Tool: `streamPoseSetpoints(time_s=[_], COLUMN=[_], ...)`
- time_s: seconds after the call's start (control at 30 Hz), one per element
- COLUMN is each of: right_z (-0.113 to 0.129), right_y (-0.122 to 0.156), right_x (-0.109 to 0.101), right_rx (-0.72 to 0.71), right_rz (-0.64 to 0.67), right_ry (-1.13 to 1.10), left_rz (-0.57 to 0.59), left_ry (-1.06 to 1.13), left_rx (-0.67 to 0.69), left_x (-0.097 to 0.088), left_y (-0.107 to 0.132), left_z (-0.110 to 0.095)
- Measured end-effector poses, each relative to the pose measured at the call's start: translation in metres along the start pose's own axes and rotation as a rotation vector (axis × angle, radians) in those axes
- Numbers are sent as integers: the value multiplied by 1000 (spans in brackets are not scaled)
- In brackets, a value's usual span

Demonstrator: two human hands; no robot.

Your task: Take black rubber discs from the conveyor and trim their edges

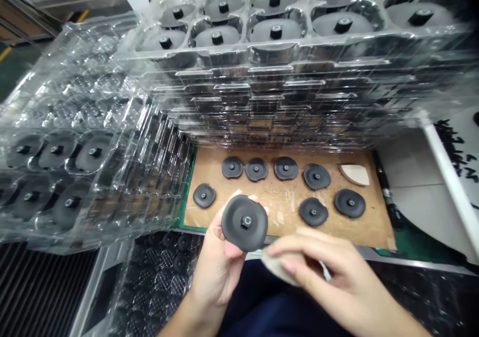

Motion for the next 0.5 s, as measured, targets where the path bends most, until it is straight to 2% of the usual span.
streamPoseSetpoints(time_s=[0.07,0.13,0.23,0.3,0.37,0.43,0.5], right_z=[1,11,31,32,27,28,30], right_y=[5,3,-8,-17,-24,-25,-22], right_x=[-13,-18,-6,6,13,11,4], right_rx=[17,-67,-282,-290,-221,-247,-288], right_rz=[-140,-241,-192,-73,7,-14,-112], right_ry=[49,73,36,37,72,82,51], left_rz=[27,45,22,-36,-73,-56,-14], left_ry=[5,-19,-85,-121,-135,-129,-106], left_rx=[-1,-13,-7,-2,-12,-27,-30], left_x=[5,9,6,-2,-8,-9,-8], left_y=[-1,0,3,5,6,4,2], left_z=[1,2,1,-2,-2,0,1])
Point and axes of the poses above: each hand's wrist, its own y-axis away from the middle knuckle, its own x-axis out of the palm, z = x × y, the point moved 6 cm from there along -y, towards the middle knuckle, and after that the axes turned 1 degree about -y, right-handed, at the moved point
